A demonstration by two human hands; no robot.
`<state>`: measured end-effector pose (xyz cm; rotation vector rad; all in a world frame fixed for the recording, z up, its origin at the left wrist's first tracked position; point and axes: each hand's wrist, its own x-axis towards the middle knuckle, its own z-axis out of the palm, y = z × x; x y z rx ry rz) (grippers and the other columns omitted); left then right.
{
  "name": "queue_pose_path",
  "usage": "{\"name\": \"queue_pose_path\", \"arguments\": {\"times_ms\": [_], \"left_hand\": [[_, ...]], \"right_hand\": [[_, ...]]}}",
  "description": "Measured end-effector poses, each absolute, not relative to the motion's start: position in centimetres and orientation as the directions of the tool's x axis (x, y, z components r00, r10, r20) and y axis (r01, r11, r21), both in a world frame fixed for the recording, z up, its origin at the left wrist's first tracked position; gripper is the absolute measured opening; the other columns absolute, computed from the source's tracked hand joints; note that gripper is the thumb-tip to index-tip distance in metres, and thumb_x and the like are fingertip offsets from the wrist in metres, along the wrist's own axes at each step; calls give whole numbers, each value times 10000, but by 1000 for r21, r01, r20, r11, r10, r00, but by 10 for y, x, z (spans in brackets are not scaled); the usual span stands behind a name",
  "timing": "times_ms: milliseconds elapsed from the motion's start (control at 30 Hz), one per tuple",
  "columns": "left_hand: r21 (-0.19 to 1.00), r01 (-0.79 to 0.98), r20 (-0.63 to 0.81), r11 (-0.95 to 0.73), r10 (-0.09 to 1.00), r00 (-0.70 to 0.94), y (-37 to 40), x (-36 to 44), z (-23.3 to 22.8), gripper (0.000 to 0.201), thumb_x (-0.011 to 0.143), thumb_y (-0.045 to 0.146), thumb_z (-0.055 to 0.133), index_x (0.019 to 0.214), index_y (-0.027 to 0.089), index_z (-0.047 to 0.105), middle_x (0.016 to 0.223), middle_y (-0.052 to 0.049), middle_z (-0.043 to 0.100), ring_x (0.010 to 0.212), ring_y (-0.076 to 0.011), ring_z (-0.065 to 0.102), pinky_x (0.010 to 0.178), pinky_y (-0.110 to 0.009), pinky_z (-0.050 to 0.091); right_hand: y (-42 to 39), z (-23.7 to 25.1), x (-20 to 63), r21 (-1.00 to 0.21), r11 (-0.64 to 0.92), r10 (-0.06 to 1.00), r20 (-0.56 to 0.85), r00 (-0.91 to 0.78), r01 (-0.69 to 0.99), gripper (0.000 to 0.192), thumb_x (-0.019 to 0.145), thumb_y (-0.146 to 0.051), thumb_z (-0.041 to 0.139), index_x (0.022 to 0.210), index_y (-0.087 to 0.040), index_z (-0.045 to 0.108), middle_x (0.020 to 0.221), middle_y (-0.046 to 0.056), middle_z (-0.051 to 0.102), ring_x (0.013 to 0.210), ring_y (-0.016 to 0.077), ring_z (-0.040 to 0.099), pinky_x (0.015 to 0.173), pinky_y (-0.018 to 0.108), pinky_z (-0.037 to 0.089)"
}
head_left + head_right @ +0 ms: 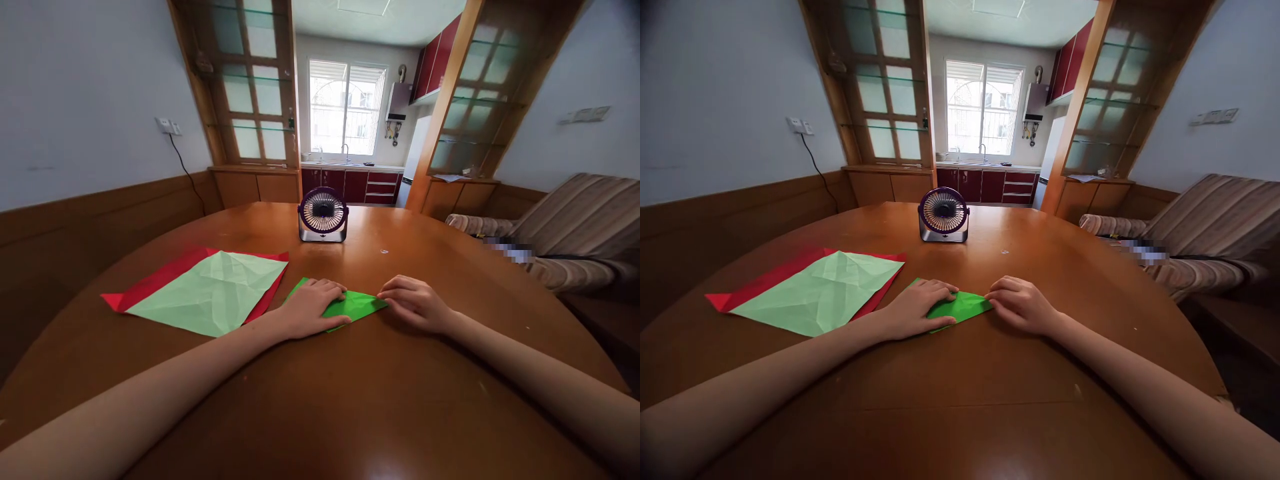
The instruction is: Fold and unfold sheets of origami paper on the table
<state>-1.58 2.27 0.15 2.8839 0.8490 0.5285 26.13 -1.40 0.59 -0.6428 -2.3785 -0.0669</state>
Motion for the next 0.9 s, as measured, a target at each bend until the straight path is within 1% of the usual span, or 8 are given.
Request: {"name": "queue_pose_path", "arguments": {"times_ms": [67,167,267,367,500,600,733,900], "left_hand": [[181,512,306,-839,543,782,22,-16,0,481,885,558,541,1208,203,568,1289,-73,603,1191,-275,533,980,-422,386],[174,522,306,-835,550,777,22,-16,-2,599,896,579,510,1363,206,463,1368,-84,545,1249,-283,486,1012,-441,364],[180,544,291,-820,573,767,22,-16,-3,648,893,598,501,1390,187,443,1408,-100,504,1279,-288,458,1039,-447,353],[191,570,311,-799,600,737,21,-15,-1,674,852,590,569,1362,158,480,1402,-130,492,1277,-294,451,1049,-437,359],[195,604,358,-773,630,690,18,-14,3,655,791,577,650,1284,155,558,1310,-136,543,1195,-297,504,1016,-440,395],[180,573,339,-799,598,726,16,-15,2,568,844,526,613,1300,192,555,1345,-112,537,1215,-284,505,1015,-441,396],[104,520,284,-848,527,801,15,-16,-1,469,947,467,480,1347,227,525,1472,-71,443,1324,-265,430,1078,-443,333],[63,514,182,-855,516,837,15,-15,-3,550,1003,477,320,1449,163,392,1510,-86,380,1403,-229,333,1164,-414,209]], "right_hand": [[-15,5,254,-115,887,423,591,-687,447,220,932,-185,480,1078,-173,645,957,102,661,850,187,617,734,329,519],[-14,0,250,-183,826,531,569,-628,533,251,934,-211,490,1149,-161,609,975,107,655,868,193,610,766,347,520],[-9,-6,256,-295,720,675,506,-537,628,257,918,-270,547,1146,-171,615,946,89,640,814,176,603,736,329,528],[-7,-8,262,-329,690,715,446,-537,645,234,909,-313,575,1089,-185,650,932,81,628,802,172,599,719,317,532],[-12,-5,260,-237,745,648,477,-593,624,293,924,-278,543,1198,-199,611,1076,113,623,981,220,601,858,396,521],[-16,-3,257,-144,828,540,461,-704,542,345,936,-189,480,1266,-216,576,1258,121,586,1163,244,545,980,451,462],[-14,-5,257,-134,876,477,386,-790,463,380,941,-153,447,1296,-222,564,1279,106,606,1180,229,557,996,447,460],[-15,-4,257,-93,889,446,394,-803,448,383,948,-170,450,1315,-213,551,1275,113,614,1200,232,551,1014,473,448]]}}
